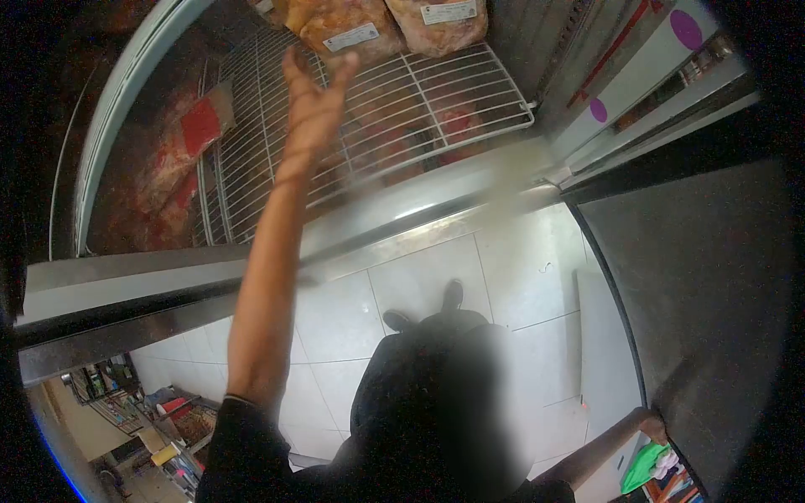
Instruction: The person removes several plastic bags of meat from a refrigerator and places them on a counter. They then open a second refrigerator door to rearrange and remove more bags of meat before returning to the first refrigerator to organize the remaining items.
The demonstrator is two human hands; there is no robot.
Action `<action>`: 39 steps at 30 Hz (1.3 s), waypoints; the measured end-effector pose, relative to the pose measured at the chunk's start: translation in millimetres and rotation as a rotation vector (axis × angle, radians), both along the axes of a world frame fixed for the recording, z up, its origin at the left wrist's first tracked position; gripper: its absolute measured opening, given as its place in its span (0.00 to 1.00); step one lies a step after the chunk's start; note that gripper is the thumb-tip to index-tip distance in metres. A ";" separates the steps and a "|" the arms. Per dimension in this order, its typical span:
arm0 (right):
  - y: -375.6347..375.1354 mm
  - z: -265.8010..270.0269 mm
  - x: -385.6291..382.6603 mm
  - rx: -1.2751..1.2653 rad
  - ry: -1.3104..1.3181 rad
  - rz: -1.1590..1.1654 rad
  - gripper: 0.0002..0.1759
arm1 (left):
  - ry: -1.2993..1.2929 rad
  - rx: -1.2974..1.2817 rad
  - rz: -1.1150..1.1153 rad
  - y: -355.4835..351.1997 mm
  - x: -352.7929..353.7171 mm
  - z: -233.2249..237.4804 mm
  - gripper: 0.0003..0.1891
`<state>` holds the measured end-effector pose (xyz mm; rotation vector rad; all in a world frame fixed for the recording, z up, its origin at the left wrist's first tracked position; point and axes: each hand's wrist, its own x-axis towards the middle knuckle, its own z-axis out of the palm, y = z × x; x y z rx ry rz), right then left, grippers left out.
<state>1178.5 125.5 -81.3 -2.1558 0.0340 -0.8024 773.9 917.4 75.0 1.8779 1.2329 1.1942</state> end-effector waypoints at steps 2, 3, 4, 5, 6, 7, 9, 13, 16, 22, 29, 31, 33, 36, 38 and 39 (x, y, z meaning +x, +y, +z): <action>-0.6 -0.4 1.1 0.000 0.001 -0.007 0.26 | -0.040 0.035 -0.013 30.0 13.1 6.6 0.56; -0.2 -0.1 1.5 -0.002 0.001 -0.010 0.26 | -0.080 0.071 -0.028 37.1 17.6 9.0 0.56; 0.1 -0.7 2.3 0.000 0.002 -0.010 0.26 | -0.080 0.071 -0.031 39.8 19.7 9.4 0.56; 1.5 -1.0 1.8 0.001 0.005 -0.013 0.26 | 0.022 0.098 0.040 41.9 21.5 9.9 0.56; 4.5 0.4 1.4 0.002 0.004 -0.015 0.26 | 0.124 0.128 0.112 45.1 22.8 10.4 0.55; 6.1 -2.4 1.8 0.002 0.009 -0.017 0.26 | 0.123 0.133 0.111 52.7 20.7 3.6 0.55; 10.5 -4.4 2.6 0.009 0.005 -0.021 0.26 | 0.093 0.191 0.098 61.1 14.6 -6.6 0.55; 14.8 -4.3 -0.6 0.021 0.004 -0.027 0.26 | 0.123 0.280 0.096 69.8 12.5 -14.1 0.52; 14.1 -9.0 1.1 0.019 0.010 -0.025 0.26 | 0.137 0.266 0.081 70.9 9.1 -7.4 0.52; 12.5 -9.7 3.4 0.006 0.013 -0.013 0.25 | 0.009 0.093 -0.007 68.3 6.6 -10.7 0.52; 24.1 -9.3 5.9 -0.011 -0.002 -0.049 0.25 | -0.102 -0.043 0.049 -22.3 -5.1 -12.6 0.47; 25.8 -12.0 5.6 -0.027 -0.008 -0.079 0.25 | -0.107 -0.073 -0.023 -67.9 -16.5 -8.1 0.43; 26.7 -13.4 5.1 -0.051 -0.015 -0.106 0.25 | -0.220 -0.153 -0.099 -117.5 -30.2 -5.2 0.36; 34.1 -26.6 2.1 -0.065 -0.026 -0.144 0.25 | -0.209 -0.155 -0.181 -191.8 -62.1 -21.2 0.15; 41.5 -42.6 -7.6 -0.056 0.022 -0.178 0.25 | -0.066 -0.308 -0.397 -232.1 -95.8 -41.9 0.15; 49.4 -55.0 -15.0 -0.040 0.066 -0.196 0.25 | -0.039 -0.431 -0.420 -251.5 -108.2 -53.8 0.15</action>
